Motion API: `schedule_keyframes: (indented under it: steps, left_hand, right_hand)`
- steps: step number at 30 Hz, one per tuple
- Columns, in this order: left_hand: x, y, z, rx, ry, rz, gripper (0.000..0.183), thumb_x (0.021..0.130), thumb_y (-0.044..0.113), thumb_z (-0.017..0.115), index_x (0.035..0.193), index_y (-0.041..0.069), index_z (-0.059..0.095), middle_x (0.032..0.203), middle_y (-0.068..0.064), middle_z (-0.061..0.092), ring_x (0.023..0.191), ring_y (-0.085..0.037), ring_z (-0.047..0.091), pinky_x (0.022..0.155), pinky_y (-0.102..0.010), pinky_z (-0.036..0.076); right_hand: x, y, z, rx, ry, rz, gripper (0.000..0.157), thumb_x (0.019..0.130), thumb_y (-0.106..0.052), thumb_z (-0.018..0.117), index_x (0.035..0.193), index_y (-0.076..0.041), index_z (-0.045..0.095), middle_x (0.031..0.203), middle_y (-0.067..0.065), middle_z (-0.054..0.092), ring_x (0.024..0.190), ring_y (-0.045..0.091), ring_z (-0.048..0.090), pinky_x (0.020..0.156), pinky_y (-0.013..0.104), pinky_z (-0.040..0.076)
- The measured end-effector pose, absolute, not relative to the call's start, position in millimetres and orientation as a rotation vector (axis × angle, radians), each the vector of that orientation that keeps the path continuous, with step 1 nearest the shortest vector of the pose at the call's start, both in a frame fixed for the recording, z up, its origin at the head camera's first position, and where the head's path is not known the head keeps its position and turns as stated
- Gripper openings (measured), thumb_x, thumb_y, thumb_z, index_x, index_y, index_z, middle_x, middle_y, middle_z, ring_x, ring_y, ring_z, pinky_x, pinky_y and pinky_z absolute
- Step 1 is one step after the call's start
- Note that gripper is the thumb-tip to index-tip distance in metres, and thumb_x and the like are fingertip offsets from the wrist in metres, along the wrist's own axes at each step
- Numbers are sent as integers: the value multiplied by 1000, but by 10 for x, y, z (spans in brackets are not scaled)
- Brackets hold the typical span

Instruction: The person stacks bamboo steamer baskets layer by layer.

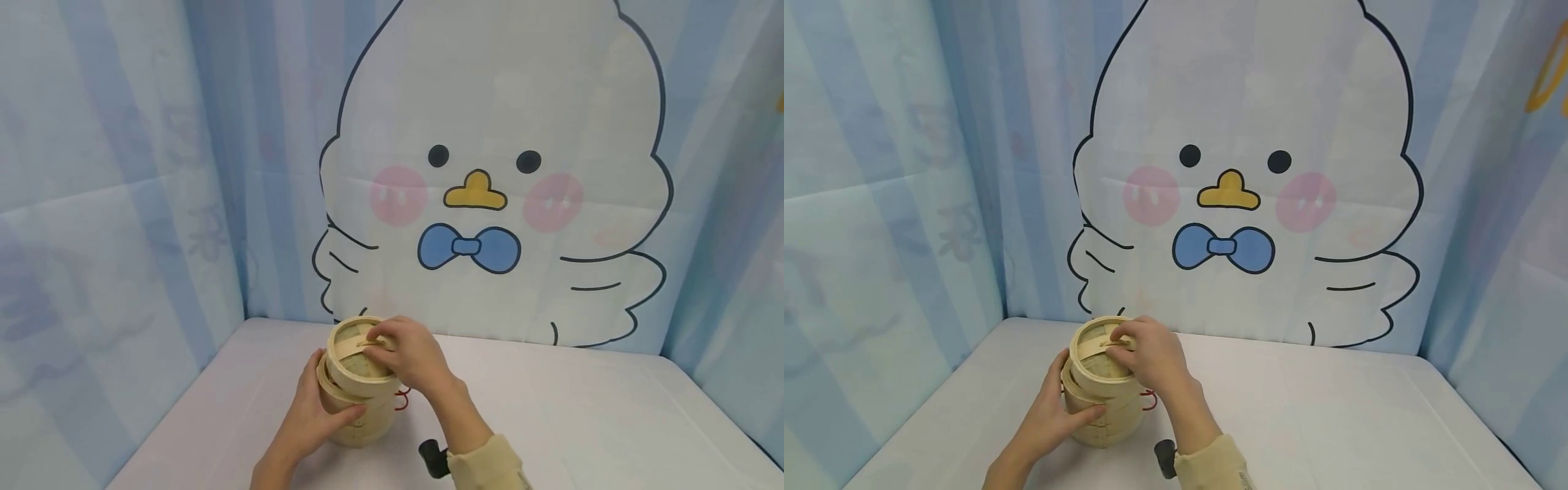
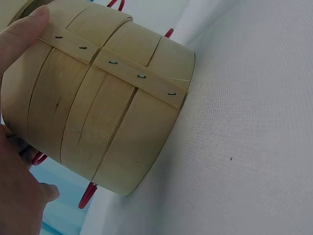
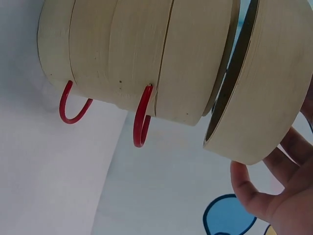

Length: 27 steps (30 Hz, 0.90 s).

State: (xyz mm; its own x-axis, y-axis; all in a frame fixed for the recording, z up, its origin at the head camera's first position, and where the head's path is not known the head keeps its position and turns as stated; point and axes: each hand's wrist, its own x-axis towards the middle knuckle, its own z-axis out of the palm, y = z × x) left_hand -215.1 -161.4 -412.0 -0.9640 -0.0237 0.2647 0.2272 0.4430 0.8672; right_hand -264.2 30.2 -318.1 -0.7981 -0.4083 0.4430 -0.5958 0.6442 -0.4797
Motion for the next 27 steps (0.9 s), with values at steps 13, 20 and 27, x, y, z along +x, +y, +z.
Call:
schedule_keyframes:
  steps: [13,20,27]
  left_hand:
    - [-2165,-1612,-4129,-165,-2441,-1543,124,72,41,91,158,2,11,158,-27,23,142,-44,29,112,-65,26]
    - [-2163,-1613,-4126,-150,-2439,-1561,126,72,43,91,159,2,9,158,-27,21,143,-44,27,113,-64,25]
    - [-2174,-1606,-4134,-142,-2439,-1563,126,72,42,91,159,3,9,158,-25,22,142,-43,28,113,-65,25]
  right_hand:
    - [-2643,163,-3200,804,-2649,777,15,89,-30,80,98,-18,76,112,3,70,103,24,66,85,42,56]
    - [-2642,97,-3204,773,-2659,726,15,89,-31,79,98,-19,77,112,3,70,101,25,67,83,42,56]
    - [-2605,44,-3227,707,-2685,680,15,90,-32,78,99,-20,77,112,2,70,97,24,67,81,41,57]
